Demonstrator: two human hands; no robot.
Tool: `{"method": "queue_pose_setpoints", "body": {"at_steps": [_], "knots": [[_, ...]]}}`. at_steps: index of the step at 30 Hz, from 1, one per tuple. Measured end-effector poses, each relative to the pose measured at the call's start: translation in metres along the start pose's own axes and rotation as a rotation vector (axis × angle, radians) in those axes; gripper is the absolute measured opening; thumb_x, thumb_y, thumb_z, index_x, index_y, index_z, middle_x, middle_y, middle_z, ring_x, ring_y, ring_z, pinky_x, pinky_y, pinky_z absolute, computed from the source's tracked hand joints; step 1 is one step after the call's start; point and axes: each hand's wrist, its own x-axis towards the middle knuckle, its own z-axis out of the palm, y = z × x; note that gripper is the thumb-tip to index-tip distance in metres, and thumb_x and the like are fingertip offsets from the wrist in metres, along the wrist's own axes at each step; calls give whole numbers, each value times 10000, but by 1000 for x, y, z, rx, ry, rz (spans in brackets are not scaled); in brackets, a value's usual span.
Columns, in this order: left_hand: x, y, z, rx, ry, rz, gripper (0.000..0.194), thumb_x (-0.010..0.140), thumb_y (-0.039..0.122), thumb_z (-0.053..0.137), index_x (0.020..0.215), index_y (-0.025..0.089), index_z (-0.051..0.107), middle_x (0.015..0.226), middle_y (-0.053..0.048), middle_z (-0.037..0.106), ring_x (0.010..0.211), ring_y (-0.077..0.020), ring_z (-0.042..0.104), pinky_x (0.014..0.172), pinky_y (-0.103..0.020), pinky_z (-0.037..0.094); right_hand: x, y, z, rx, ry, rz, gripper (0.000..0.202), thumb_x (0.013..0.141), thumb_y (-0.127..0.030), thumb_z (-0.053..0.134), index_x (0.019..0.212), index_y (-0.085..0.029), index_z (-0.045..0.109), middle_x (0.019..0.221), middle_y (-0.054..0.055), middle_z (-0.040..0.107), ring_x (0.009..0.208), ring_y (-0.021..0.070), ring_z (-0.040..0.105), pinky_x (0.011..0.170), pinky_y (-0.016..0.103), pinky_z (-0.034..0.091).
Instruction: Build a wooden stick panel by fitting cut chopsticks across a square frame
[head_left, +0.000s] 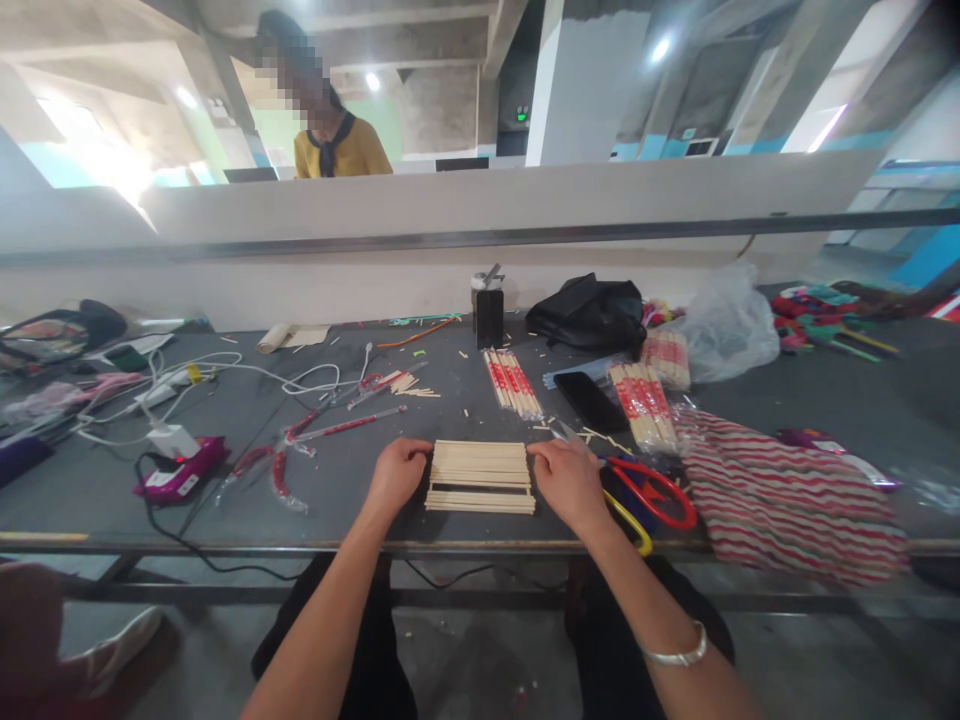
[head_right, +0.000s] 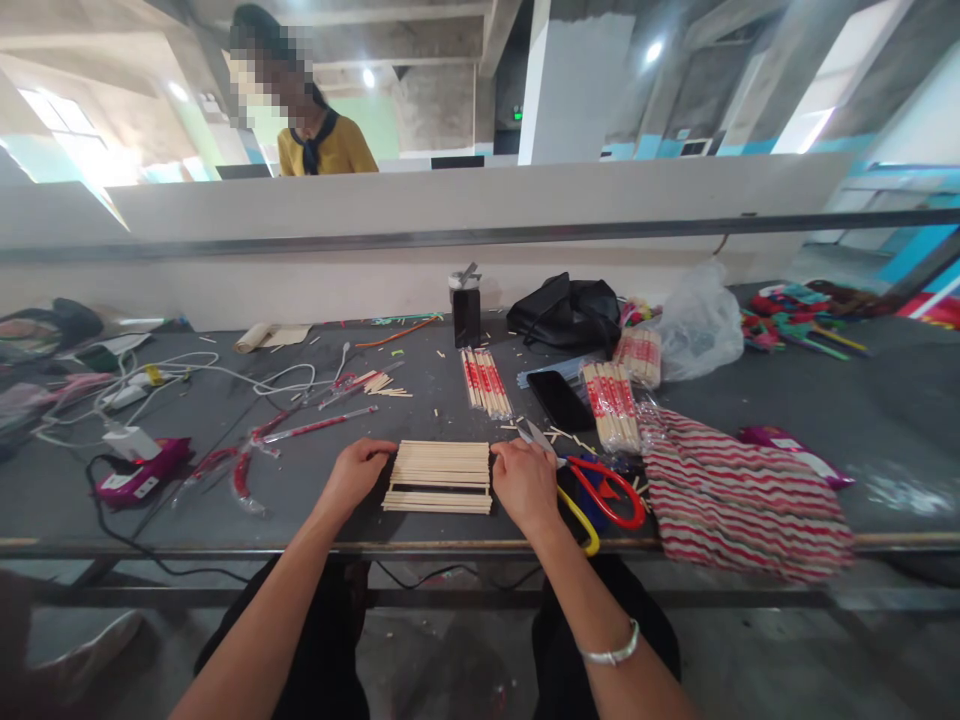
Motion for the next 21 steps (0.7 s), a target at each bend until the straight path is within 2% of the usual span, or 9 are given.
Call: {"method": "queue_pose_setpoints", "body": {"at_steps": [5, 14, 21], "knots": [[-2, 2, -1, 24, -3, 10, 309, 673, 137, 496, 767, 251, 768, 863, -41, 728, 860, -235, 634, 841, -329, 457, 0, -1, -1, 24, -15, 7, 307, 837, -148, 451, 952, -244, 719, 954, 32, 707, 950, 214, 599, 833, 354, 366], [-2, 5, -1, 148, -65, 24, 371, 712, 134, 445, 890, 197, 765, 939, -57, 722, 902, -202, 629, 848, -287, 454, 0, -4, -3, 26, -29, 26, 309, 836, -147, 450, 955, -236, 720, 976, 30, 707, 958, 215, 597, 804, 342, 366], [-3, 8, -2, 187, -74, 46, 381, 721, 129, 432, 896, 196, 764, 924, -48, 723, 888, -193, 633, 840, -279, 461, 1, -2, -2, 51, -38, 15, 310, 835, -138, 454, 967, -234, 717, 976, 25, 706, 973, 198, 597, 857, 325, 373]]}}
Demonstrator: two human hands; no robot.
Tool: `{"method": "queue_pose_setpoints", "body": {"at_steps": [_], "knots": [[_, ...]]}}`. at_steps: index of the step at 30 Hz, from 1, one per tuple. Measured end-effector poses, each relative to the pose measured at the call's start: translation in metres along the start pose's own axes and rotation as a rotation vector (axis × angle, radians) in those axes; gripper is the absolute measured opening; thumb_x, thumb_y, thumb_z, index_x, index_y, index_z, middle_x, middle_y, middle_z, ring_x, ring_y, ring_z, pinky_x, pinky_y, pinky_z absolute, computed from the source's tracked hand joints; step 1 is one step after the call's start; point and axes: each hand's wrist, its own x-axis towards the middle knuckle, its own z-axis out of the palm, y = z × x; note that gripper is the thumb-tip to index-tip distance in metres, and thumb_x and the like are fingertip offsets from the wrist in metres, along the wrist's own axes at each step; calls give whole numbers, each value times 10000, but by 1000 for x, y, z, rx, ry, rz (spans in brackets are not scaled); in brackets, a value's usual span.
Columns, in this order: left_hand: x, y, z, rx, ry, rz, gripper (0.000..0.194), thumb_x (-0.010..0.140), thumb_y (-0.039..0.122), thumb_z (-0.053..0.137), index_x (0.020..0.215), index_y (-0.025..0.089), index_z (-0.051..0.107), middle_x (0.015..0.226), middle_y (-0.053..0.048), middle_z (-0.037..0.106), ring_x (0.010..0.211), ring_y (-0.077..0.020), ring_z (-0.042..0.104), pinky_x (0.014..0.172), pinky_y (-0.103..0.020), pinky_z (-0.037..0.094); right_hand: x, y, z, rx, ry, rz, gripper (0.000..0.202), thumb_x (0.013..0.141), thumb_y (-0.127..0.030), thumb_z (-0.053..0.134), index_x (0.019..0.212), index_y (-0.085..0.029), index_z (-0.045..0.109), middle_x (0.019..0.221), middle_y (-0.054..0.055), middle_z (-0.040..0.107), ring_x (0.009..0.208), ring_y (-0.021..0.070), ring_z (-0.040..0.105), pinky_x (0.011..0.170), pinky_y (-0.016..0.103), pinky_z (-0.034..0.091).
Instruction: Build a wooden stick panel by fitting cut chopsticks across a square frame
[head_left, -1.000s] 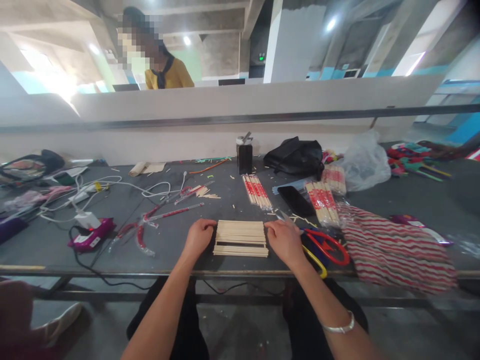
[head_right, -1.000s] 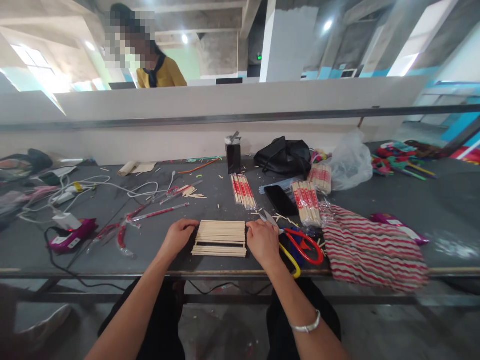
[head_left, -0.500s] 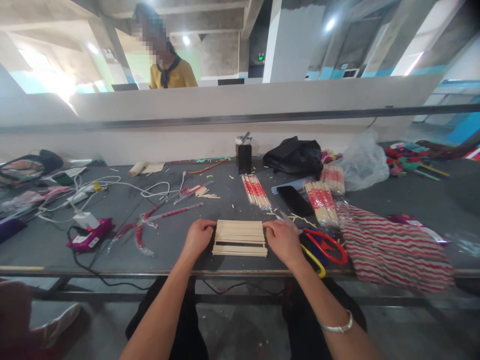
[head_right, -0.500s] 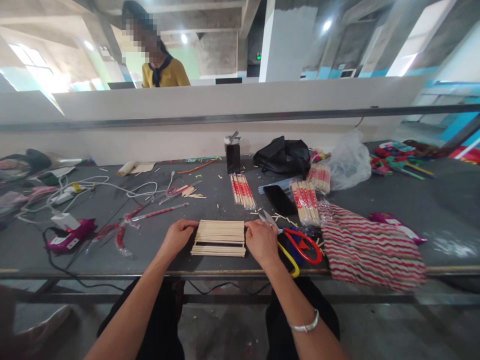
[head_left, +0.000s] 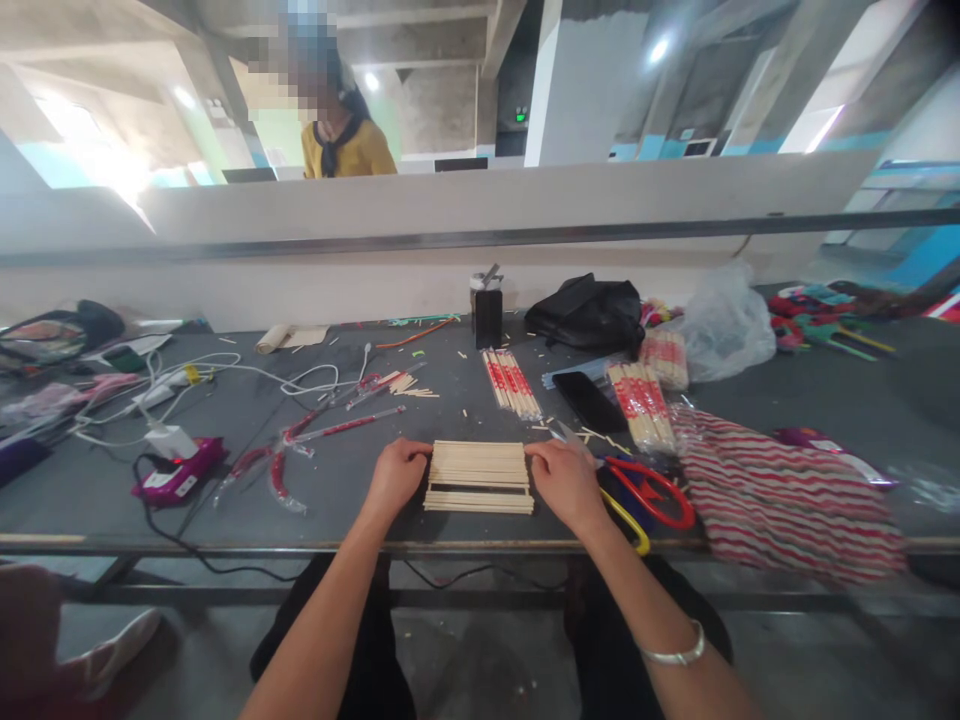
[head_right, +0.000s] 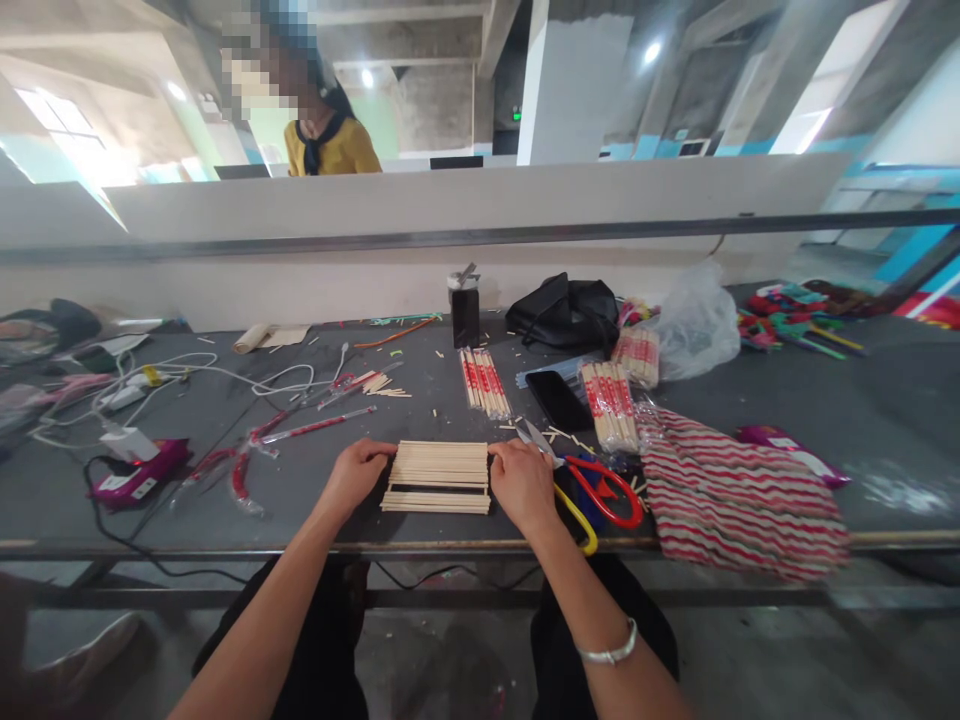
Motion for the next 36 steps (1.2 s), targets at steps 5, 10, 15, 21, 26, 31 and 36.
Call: {"method": "queue_pose_setpoints", "body": {"at_steps": [5, 10, 15, 21, 26, 31, 36], "knots": [[-2, -2, 1, -107, 40, -43, 337, 722, 143, 454, 865, 193, 755, 919, -43, 719, 865, -186, 632, 826, -289, 466, -1, 3, 2, 39, 54, -27, 296, 830, -127, 465, 945, -235, 715, 961, 25, 709, 959, 192, 602, 885, 335, 383], [-6, 2, -4, -223, 119, -37, 277, 734, 182, 503, 881, 182, 738, 828, -34, 683, 753, -160, 595, 750, -287, 461, -4, 5, 3, 176, 185, -105, 254, 835, -134, 474, 908, -219, 701, 923, 28, 710, 933, 191, 608, 895, 349, 409], [-16, 29, -8, -579, 299, 24, 239, 747, 325, 640, 932, 182, 690, 834, -20, 640, 754, -132, 562, 718, -248, 444, -9, -2, -7, 472, 331, -164, 188, 870, -297, 512, 870, -187, 665, 838, 47, 676, 805, 185, 605, 776, 318, 467], [-44, 76, -13, -1170, 494, 96, 157, 768, 281, 668, 851, 180, 581, 804, 0, 615, 784, -123, 595, 782, -260, 460, -33, -23, -20, 742, 198, -125, 195, 846, -351, 558, 728, -199, 595, 680, -12, 596, 647, 144, 555, 636, 252, 448], [-80, 99, -20, -1462, 304, 81, 102, 839, 247, 591, 913, 216, 528, 816, 11, 592, 758, -126, 604, 804, -324, 480, -70, -27, -24, 772, 20, -250, 227, 883, -338, 516, 703, -203, 548, 678, -16, 563, 648, 136, 548, 623, 233, 450], [-106, 112, -26, -1552, 157, 34, 105, 864, 255, 566, 942, 188, 586, 812, -3, 515, 708, -94, 522, 673, -240, 462, -78, 16, -29, 137, 221, -312, 269, 858, -391, 575, 1013, -174, 615, 979, 96, 662, 942, 265, 575, 847, 395, 439], [-122, 121, -32, -1517, -3, -86, 189, 851, 304, 599, 993, 182, 623, 742, 22, 456, 558, -38, 400, 487, -168, 313, -68, 50, -33, -430, 204, -183, 450, 820, -332, 627, 1210, -119, 557, 1041, 160, 639, 923, 301, 567, 788, 413, 446]]}}
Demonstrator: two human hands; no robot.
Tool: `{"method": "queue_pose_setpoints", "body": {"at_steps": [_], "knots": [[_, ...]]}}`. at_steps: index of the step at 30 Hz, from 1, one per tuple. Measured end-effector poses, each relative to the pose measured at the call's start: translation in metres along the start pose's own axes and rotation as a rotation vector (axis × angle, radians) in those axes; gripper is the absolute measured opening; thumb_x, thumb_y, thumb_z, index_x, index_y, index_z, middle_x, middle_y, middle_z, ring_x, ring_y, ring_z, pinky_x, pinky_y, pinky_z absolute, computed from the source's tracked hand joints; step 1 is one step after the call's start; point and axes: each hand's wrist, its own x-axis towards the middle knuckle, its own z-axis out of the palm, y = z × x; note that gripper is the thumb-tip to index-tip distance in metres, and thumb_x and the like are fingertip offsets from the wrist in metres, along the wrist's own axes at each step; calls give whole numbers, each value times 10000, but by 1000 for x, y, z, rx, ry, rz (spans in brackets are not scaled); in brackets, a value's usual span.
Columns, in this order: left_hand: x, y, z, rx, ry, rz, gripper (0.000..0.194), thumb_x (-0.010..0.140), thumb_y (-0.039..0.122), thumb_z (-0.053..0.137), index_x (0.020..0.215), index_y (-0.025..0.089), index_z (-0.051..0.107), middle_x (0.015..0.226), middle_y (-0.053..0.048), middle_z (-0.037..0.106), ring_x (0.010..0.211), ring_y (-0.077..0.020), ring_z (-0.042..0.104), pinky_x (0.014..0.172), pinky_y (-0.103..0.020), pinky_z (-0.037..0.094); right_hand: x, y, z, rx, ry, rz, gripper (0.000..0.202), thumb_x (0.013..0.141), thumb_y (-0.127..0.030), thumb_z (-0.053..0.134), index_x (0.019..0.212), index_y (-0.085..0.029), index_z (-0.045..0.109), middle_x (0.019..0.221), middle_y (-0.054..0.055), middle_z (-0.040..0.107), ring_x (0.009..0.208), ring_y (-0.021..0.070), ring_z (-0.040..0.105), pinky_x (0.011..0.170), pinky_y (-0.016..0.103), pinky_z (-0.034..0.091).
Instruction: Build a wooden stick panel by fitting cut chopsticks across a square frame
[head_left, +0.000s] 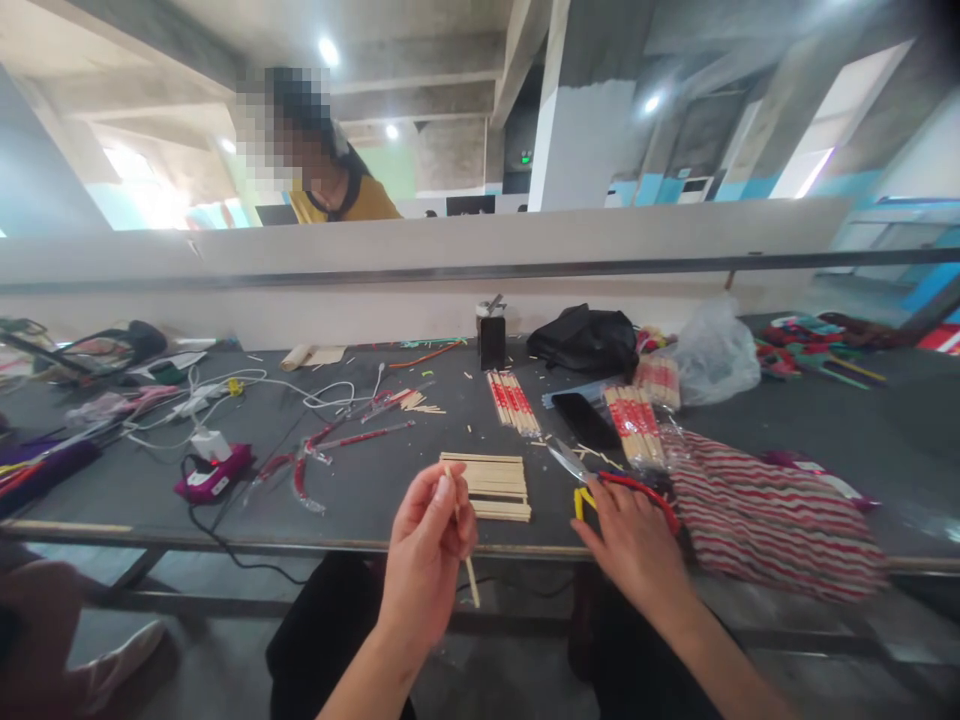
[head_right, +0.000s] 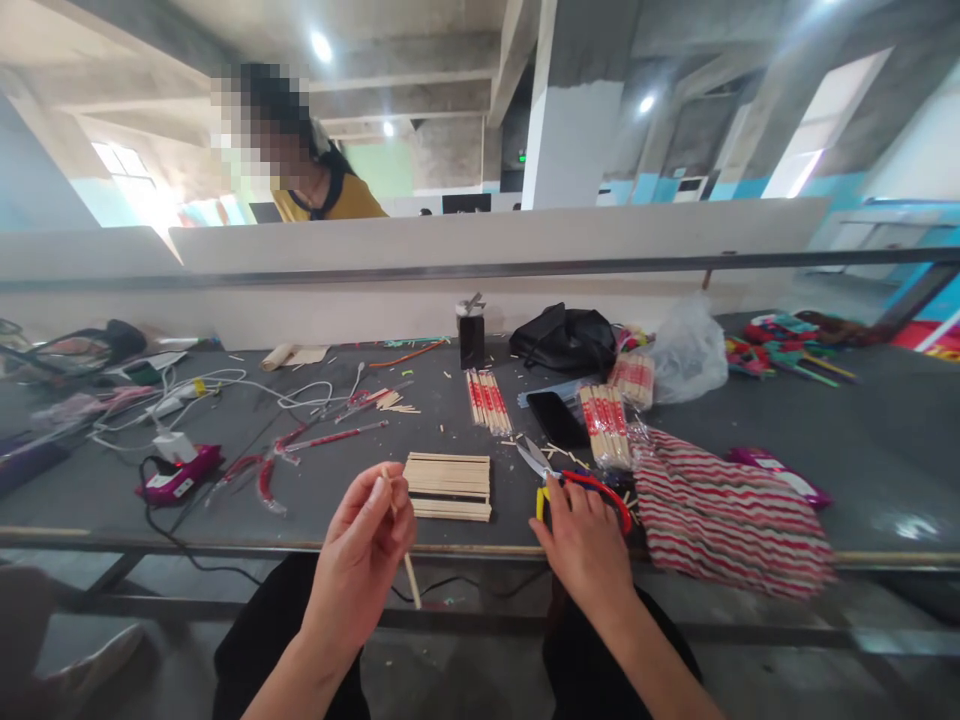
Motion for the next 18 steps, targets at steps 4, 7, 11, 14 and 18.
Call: {"method": "queue_pose_setpoints", "body": {"at_steps": [4, 7, 11, 14, 18], "knots": [[-7, 4, 7, 26, -53, -137, 290, 841, 355, 611, 1077, 188, 621, 655, 42, 434, 476, -23, 317, 440, -177, 218, 11, 2, -6, -102, -43, -23, 403, 863, -350, 557, 1224, -169, 558, 1006, 145, 638, 887, 294, 571, 738, 398, 438], [-8, 7, 12, 46, -80, -203, 316, 831, 375, 620, 1075, 173, 624, 598, 50, 414, 457, -26, 298, 433, -187, 185, 20, 5, -8, -115, -93, 26, 402, 844, -356, 579, 1196, -162, 574, 970, 160, 632, 855, 304, 580, 705, 386, 441], [-8, 9, 17, 55, -149, -278, 284, 825, 374, 625, 986, 140, 643, 556, 60, 379, 433, -18, 251, 421, -189, 139, 27, 14, -8, -46, -215, 43, 422, 783, -279, 644, 1182, -158, 583, 961, 160, 633, 865, 288, 616, 752, 361, 449], [-7, 8, 19, 64, -179, -305, 267, 830, 380, 616, 946, 140, 645, 547, 62, 364, 428, -15, 228, 417, -190, 112, 32, 20, -11, 37, -328, 113, 469, 750, -211, 622, 1209, -134, 562, 982, 181, 631, 791, 277, 651, 696, 348, 456], [-5, 6, 22, 131, -181, -243, 259, 824, 375, 624, 927, 140, 653, 542, 58, 364, 442, -24, 253, 430, -199, 129, 40, 31, -22, 277, -363, 223, 463, 732, -176, 569, 1191, -117, 548, 868, 140, 661, 761, 265, 659, 659, 333, 462]]}}
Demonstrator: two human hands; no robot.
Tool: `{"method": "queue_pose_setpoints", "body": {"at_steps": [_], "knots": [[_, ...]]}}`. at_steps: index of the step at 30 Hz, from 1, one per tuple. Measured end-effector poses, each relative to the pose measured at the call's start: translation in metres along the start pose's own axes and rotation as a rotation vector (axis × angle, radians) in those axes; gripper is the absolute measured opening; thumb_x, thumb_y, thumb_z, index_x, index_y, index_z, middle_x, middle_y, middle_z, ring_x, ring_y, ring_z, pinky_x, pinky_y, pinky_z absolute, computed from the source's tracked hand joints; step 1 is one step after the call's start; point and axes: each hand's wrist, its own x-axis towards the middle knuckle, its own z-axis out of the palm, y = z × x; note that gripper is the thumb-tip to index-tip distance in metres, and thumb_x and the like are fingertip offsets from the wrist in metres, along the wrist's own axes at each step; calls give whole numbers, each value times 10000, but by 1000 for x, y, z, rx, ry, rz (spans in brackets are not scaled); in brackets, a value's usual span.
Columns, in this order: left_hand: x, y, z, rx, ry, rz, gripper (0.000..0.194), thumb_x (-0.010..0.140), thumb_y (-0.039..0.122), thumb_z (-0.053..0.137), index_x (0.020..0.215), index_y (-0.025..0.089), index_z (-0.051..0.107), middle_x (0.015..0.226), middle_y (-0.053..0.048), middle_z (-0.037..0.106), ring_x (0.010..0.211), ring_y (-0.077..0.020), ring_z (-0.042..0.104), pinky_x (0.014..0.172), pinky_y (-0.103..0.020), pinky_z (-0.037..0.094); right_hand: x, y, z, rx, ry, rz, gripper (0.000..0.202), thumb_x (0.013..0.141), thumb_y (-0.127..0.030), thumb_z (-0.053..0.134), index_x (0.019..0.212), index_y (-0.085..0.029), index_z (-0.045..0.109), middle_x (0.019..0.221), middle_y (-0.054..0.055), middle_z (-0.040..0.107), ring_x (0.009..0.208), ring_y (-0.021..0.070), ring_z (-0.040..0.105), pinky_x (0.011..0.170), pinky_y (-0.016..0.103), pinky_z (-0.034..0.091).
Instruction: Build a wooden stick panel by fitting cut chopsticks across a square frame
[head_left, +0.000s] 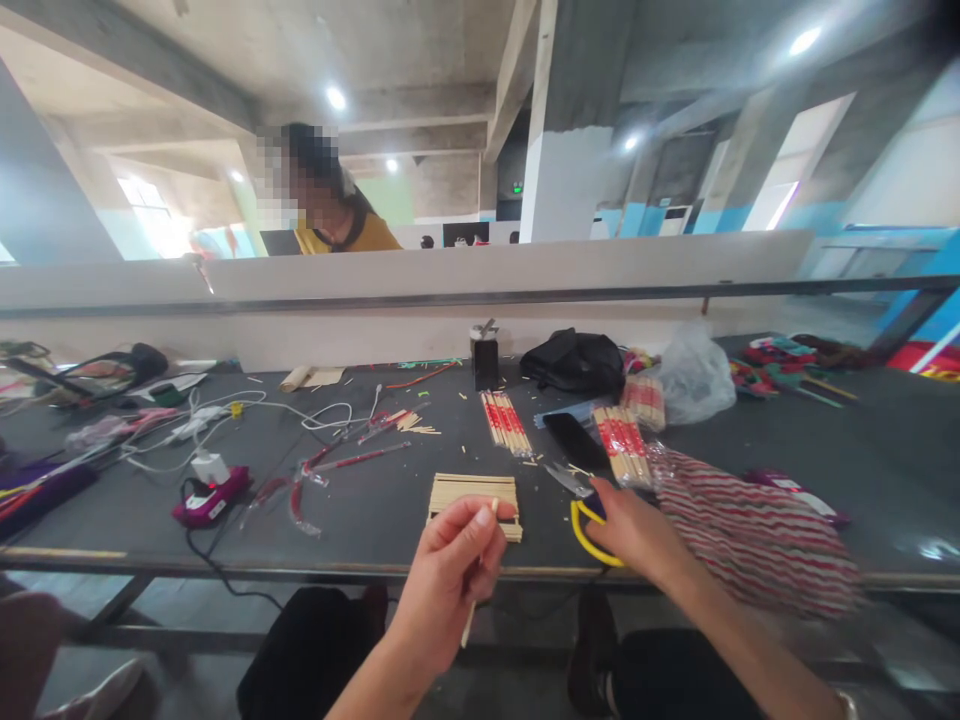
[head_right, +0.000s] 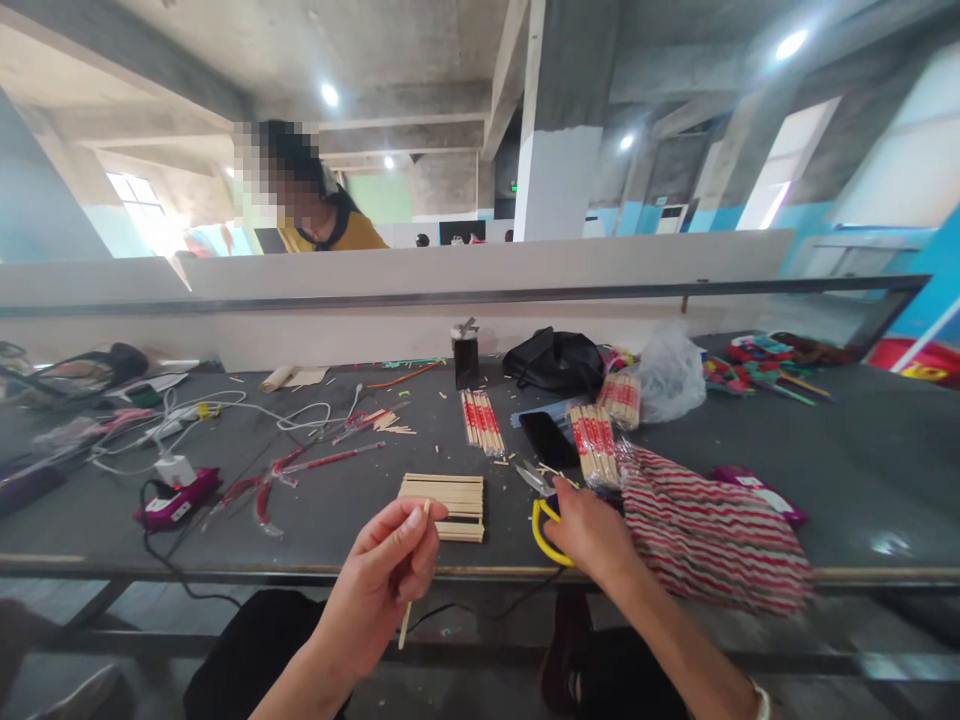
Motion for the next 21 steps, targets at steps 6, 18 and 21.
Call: {"method": "queue_pose_setpoints", "body": {"at_steps": [6, 18, 21], "knots": [[1, -3, 6, 155, 31, 93, 267, 793, 396, 659, 866, 140, 680, 531, 53, 364, 481, -36, 278, 460, -198, 164, -44, -5, -22, 759, 172, -182, 389, 836, -362, 534, 1190, -228, 444, 742, -15, 603, 611, 158, 606, 573, 264, 498], [-3, -14, 6, 301, -71, 111, 217, 756, 391, 692, 822, 186, 710, 541, 36, 428, 526, -66, 337, 503, -191, 271, -104, -38, -66, 488, -15, -512, 602, 793, -231, 617, 1350, -278, 396, 1114, 70, 574, 996, 202, 591, 890, 329, 490], [-4, -16, 4, 273, -69, 116, 208, 741, 386, 706, 797, 186, 713, 557, 29, 461, 530, -67, 345, 508, -191, 287, -103, -37, -63, 429, 19, -541, 622, 773, -217, 631, 1349, -275, 404, 1128, 76, 578, 1015, 213, 586, 892, 329, 489]]}}
